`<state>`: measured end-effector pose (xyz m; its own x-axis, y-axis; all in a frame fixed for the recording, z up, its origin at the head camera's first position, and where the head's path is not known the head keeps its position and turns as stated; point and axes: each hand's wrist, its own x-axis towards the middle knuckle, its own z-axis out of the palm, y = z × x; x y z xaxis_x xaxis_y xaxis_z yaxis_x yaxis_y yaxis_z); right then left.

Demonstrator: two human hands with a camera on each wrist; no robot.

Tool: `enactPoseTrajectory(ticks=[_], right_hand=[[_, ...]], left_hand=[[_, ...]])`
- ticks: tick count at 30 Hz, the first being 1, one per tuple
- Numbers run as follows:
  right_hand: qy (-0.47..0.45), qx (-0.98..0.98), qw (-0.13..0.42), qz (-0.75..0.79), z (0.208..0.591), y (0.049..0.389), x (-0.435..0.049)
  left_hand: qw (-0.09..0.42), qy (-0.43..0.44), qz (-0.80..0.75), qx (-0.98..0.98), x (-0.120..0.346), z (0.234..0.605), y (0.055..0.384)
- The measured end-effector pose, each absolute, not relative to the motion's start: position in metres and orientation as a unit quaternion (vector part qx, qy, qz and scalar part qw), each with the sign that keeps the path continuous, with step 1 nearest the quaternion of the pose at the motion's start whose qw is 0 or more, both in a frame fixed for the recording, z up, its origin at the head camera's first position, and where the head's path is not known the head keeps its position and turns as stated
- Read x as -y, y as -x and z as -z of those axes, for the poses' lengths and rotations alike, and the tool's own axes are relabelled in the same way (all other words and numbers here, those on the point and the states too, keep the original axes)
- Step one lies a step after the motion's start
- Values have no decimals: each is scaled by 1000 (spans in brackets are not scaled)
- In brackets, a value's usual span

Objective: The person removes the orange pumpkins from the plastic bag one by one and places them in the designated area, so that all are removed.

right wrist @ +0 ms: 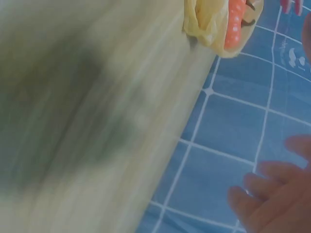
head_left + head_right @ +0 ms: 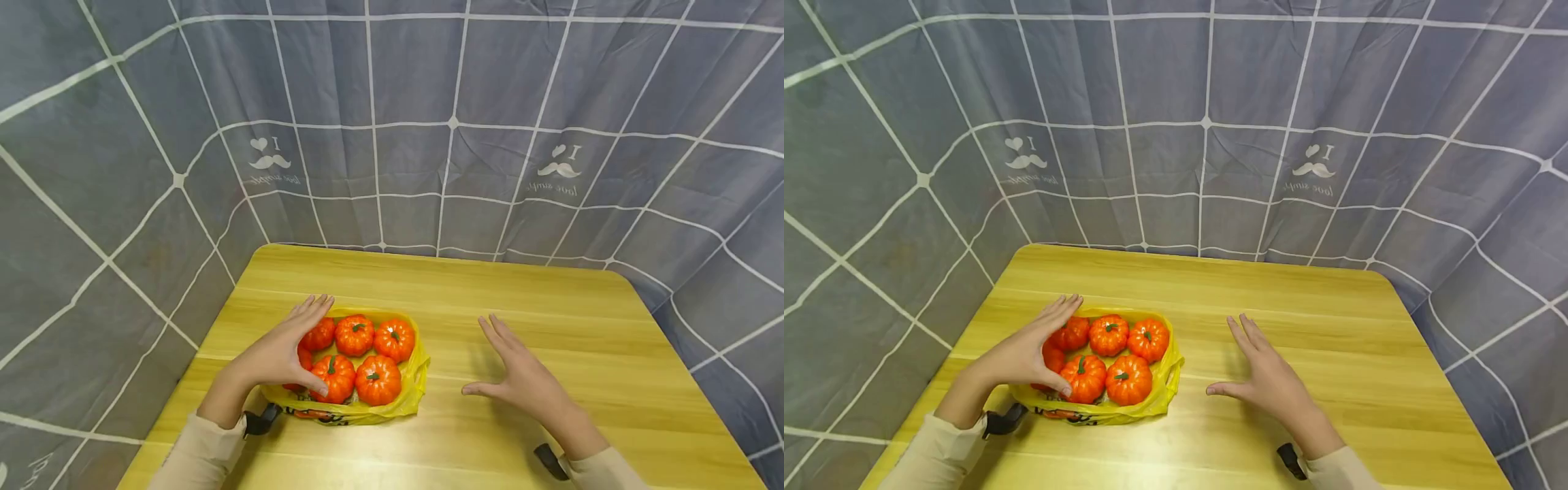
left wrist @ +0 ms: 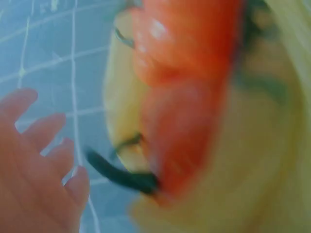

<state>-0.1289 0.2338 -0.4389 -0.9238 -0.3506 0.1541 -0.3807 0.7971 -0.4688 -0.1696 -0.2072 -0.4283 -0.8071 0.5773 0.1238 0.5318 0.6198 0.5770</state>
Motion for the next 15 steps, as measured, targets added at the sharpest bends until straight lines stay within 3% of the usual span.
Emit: enactPoseTrajectory(ticks=[9, 15], right_hand=[[-183, 938, -9, -293, 455, 124, -219], [-189, 930, -13, -315, 461, 126, -209]], left_hand=[[73, -240, -404, -880, 239, 464, 169], [65, -221, -423, -876, 256, 481, 164]])
